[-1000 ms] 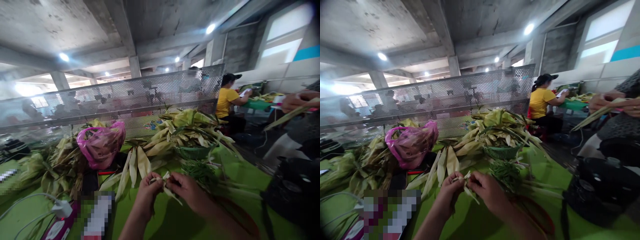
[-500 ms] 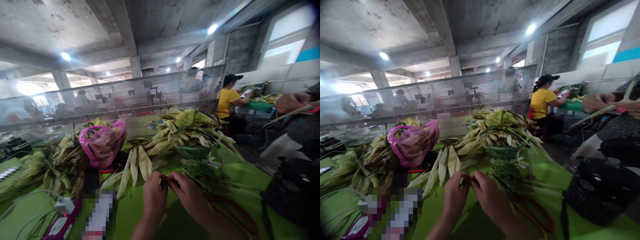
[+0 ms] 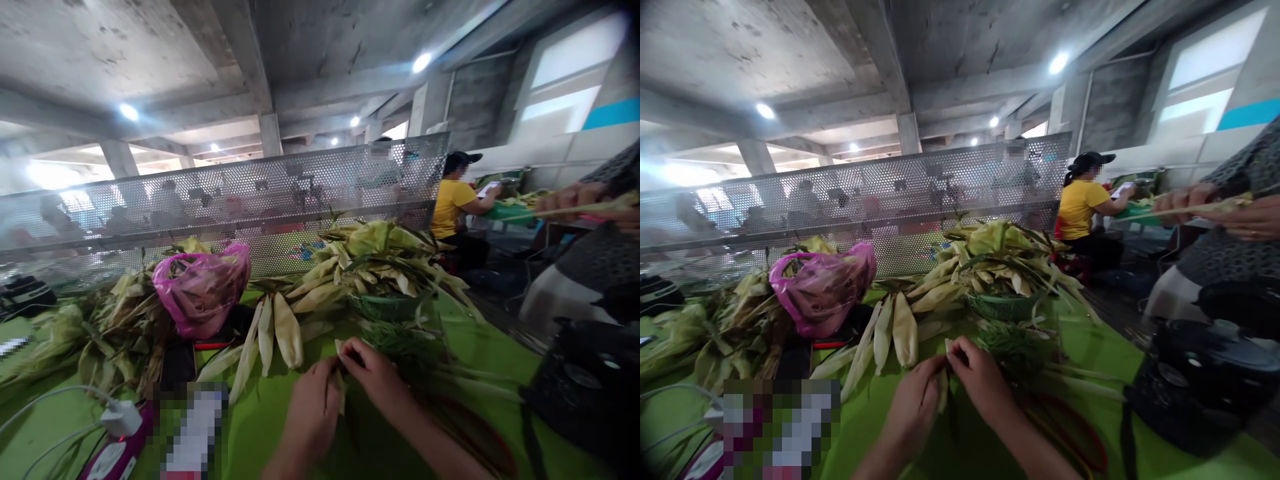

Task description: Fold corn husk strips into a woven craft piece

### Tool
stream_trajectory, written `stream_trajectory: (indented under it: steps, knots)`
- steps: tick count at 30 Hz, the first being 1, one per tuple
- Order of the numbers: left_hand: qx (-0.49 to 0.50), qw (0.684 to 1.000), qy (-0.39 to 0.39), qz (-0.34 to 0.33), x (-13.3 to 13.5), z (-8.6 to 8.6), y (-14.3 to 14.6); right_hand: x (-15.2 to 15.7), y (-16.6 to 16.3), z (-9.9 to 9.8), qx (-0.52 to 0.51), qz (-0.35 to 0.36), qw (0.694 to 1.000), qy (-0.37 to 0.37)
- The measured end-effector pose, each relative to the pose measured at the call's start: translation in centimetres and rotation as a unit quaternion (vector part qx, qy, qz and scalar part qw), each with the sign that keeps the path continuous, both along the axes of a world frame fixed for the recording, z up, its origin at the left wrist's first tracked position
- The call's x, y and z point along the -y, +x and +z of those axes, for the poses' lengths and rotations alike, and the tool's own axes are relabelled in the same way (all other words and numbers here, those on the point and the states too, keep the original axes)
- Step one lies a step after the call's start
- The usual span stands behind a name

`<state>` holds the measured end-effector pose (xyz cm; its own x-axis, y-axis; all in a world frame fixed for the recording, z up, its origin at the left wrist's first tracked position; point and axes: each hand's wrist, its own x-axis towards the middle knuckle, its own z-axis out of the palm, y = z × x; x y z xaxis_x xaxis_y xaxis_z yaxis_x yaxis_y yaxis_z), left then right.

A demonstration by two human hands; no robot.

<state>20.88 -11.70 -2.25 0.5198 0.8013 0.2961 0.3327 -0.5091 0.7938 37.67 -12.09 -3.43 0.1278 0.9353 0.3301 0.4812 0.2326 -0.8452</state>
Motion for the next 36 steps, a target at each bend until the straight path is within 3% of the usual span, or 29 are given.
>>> stream_trajectory:
  steps: [5, 9, 14, 19, 24, 29, 32, 36]
  knots:
    - [0.007, 1.000, -0.024, 0.017, -1.4, -1.0, -0.5, -0.3, -0.2, -1.0, -0.044, 0.035, 0.998, -0.042]
    - [-0.083, 0.994, 0.017, 0.069, -2.2, -2.0, -0.6, -0.1, -0.9, -1.3, -0.038, 0.051, 0.996, -0.070]
    - [-0.168, 0.980, 0.073, 0.079, -2.0, -2.3, -0.4, -0.1, -1.4, -1.7, -0.067, 0.049, 0.992, -0.092]
    - [-0.223, 0.968, 0.085, 0.079, -1.6, -1.5, -0.5, -0.2, -1.4, -2.4, -0.011, 0.051, 0.994, -0.098]
    - [-0.291, 0.949, 0.076, 0.095, -1.8, -1.0, -1.4, 0.2, -2.1, -1.8, 0.077, 0.052, 0.990, -0.103]
    - [-0.231, 0.968, 0.033, 0.097, -2.6, -1.0, -2.3, 1.0, -2.8, -1.1, 0.145, 0.059, 0.982, -0.107]
    - [-0.135, 0.987, -0.044, 0.073, -3.2, -1.2, -2.5, 1.1, -3.1, -1.3, 0.211, 0.051, 0.972, -0.092]
    - [-0.048, 0.987, -0.141, 0.067, -3.5, -1.7, -2.1, 1.1, -3.3, -1.5, 0.252, 0.049, 0.963, -0.085]
